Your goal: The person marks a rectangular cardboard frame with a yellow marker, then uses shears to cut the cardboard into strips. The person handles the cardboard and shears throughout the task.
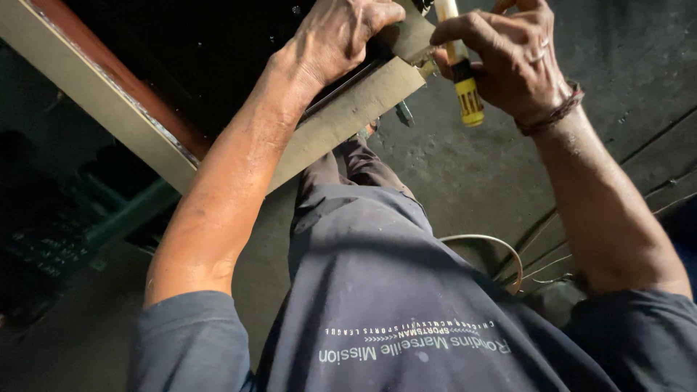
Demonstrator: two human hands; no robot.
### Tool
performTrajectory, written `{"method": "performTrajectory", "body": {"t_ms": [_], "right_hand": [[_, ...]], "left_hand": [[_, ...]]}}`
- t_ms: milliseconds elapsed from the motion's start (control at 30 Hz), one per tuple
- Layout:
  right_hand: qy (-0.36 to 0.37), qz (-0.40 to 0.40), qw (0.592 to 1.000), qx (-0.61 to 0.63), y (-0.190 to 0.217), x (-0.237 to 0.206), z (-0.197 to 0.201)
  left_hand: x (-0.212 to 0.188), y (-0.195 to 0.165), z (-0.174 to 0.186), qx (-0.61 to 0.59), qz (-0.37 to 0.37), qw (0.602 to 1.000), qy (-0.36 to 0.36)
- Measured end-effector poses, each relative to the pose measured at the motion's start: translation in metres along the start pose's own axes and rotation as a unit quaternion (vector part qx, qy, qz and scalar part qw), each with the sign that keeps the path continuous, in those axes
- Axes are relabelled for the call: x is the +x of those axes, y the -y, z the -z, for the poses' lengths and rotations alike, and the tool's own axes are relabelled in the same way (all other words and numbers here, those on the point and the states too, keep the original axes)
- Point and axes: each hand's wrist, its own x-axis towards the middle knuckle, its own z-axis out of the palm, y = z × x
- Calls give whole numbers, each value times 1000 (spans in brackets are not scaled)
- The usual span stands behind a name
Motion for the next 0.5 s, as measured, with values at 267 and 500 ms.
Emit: {"method": "performTrajectory", "body": {"t_ms": [267,500], "right_hand": [[19,-109,993,38,19,-42,-36],[-78,-243,961,111,52,-50,-39]], "left_hand": [[8,-11,7,117,-55,990,56],[11,-12,-7,185,-22,979,82]]}}
